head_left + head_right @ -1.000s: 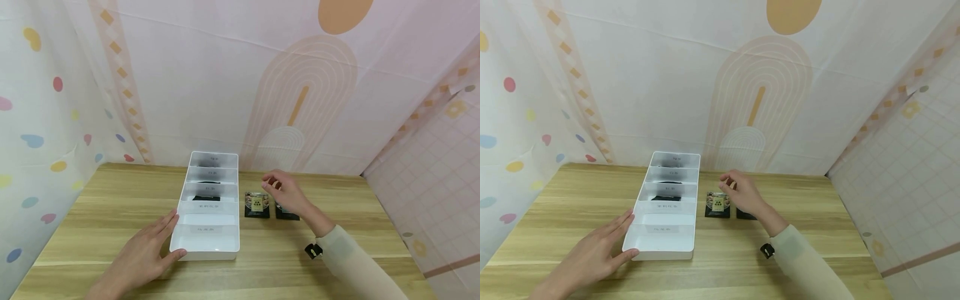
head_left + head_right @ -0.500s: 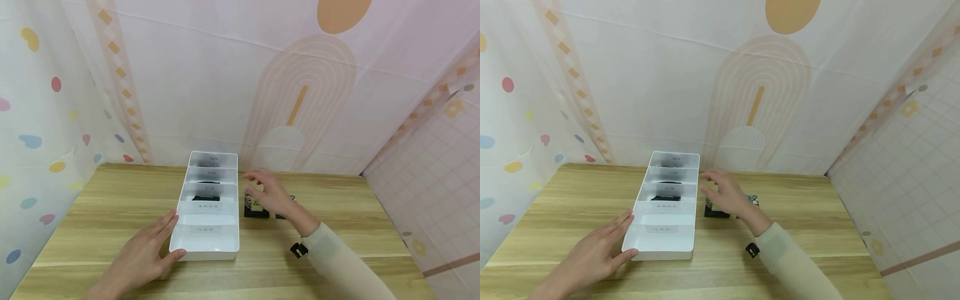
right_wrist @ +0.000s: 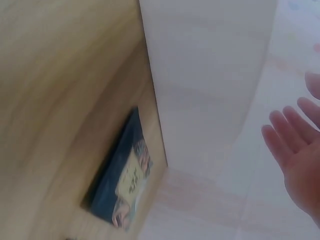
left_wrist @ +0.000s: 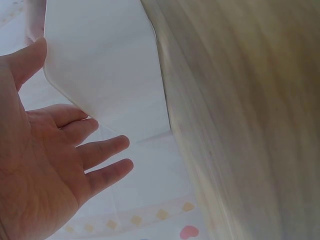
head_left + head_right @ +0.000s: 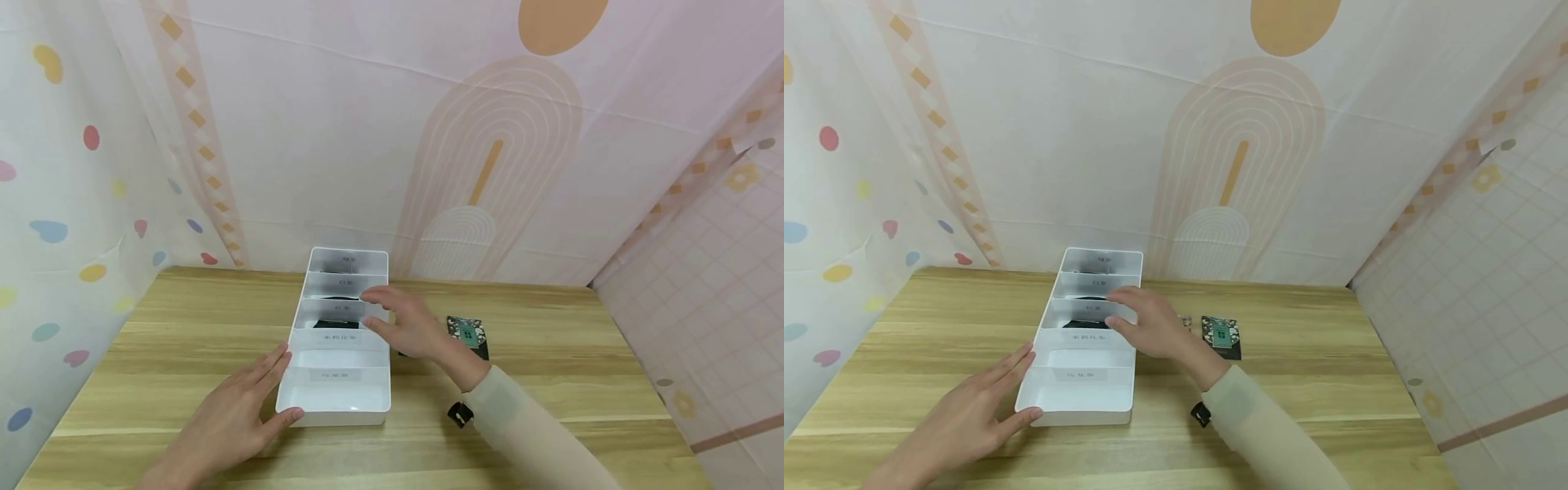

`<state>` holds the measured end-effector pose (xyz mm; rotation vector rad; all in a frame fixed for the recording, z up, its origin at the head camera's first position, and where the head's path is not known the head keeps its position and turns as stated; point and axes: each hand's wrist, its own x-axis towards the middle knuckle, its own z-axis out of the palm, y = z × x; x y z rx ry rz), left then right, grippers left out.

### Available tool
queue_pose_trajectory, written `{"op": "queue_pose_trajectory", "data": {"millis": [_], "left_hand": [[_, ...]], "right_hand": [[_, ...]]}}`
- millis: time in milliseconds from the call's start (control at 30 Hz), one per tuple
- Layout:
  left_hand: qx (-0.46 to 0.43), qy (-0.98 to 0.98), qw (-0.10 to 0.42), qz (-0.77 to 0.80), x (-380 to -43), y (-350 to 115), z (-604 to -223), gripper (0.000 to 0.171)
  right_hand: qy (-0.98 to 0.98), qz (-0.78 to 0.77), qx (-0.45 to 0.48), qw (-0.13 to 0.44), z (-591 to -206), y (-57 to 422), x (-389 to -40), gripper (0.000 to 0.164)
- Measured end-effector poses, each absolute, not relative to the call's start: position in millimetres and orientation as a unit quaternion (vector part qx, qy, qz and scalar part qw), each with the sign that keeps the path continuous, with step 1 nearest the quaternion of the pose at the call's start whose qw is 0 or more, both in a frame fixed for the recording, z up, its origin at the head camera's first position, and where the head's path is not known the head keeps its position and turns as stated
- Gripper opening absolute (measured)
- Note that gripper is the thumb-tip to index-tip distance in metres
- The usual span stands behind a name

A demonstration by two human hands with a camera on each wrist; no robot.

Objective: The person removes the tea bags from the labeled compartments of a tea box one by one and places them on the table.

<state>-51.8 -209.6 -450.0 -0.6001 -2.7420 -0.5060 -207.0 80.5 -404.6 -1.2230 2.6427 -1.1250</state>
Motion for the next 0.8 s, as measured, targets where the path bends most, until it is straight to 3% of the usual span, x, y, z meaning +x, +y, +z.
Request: {"op": "queue_pose_trajectory", "data": {"millis": [400, 800], "left_hand": [[-0.204, -0.953, 0.134, -0.177, -51.1, -209.8, -448.9, 0.081], [-0.207, -0.951, 0.144, -0.177, -50.8, -210.6, -449.6, 0.081]], "right_hand": [[0.857, -0.346, -0.374, 0.073, -415.8, 51.3, -201.5, 0.048], [0.860, -0.352, -0.362, 0.073, -425.4, 32.8, -200.2, 0.046]]}}
